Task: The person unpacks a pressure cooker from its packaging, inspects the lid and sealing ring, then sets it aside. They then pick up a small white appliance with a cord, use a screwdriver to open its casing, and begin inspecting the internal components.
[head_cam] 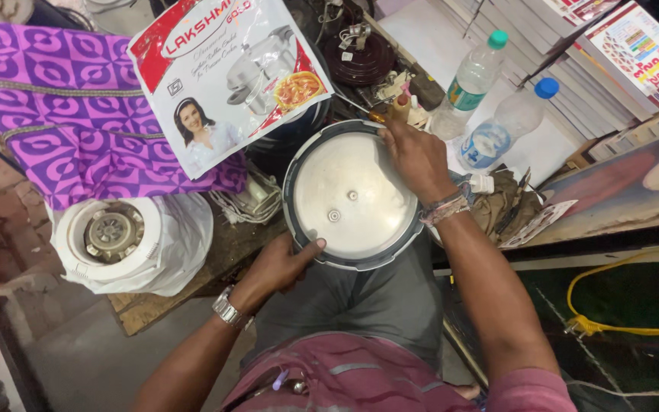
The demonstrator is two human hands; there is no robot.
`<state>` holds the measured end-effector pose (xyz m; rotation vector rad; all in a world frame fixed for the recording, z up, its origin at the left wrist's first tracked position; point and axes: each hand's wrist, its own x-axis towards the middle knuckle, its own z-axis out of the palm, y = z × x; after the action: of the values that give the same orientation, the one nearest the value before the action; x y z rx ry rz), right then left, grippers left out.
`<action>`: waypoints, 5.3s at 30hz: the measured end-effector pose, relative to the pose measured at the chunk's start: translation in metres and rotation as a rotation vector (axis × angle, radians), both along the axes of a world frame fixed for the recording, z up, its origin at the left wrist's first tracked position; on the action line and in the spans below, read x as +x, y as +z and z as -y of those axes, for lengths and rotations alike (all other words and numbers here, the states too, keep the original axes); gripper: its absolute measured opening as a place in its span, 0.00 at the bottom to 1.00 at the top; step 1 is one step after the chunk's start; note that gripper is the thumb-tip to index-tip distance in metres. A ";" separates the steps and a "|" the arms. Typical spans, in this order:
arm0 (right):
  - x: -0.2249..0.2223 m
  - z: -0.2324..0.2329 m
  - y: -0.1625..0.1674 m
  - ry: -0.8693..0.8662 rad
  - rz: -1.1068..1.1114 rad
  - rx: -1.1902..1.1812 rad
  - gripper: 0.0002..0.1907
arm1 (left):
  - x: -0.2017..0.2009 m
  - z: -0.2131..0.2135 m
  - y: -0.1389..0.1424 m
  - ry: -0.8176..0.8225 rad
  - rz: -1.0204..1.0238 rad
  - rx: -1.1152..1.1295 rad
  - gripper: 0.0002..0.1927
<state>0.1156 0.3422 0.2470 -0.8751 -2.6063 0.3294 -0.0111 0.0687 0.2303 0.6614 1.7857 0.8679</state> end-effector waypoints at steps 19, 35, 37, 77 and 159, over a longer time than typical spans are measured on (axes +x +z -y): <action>-0.016 0.023 0.003 0.153 -0.228 -0.036 0.12 | -0.014 0.007 -0.030 -0.094 -0.244 0.091 0.27; 0.025 0.007 -0.027 -0.044 -0.701 -0.520 0.34 | -0.020 0.007 -0.023 0.014 0.171 0.078 0.28; 0.039 0.021 -0.048 -0.092 -1.065 -0.748 0.35 | -0.021 0.006 -0.023 0.055 0.281 0.112 0.28; 0.082 0.129 -0.080 -0.004 -1.070 -1.325 0.33 | -0.090 -0.032 0.000 0.071 -0.672 0.592 0.10; 0.159 0.149 -0.015 0.027 -0.472 -1.872 0.26 | -0.133 -0.082 0.021 0.019 0.104 0.325 0.15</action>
<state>0.2747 0.1931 0.2321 -0.8877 -1.2225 2.6573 -0.1441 0.1504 0.2515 0.7917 1.5739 1.1983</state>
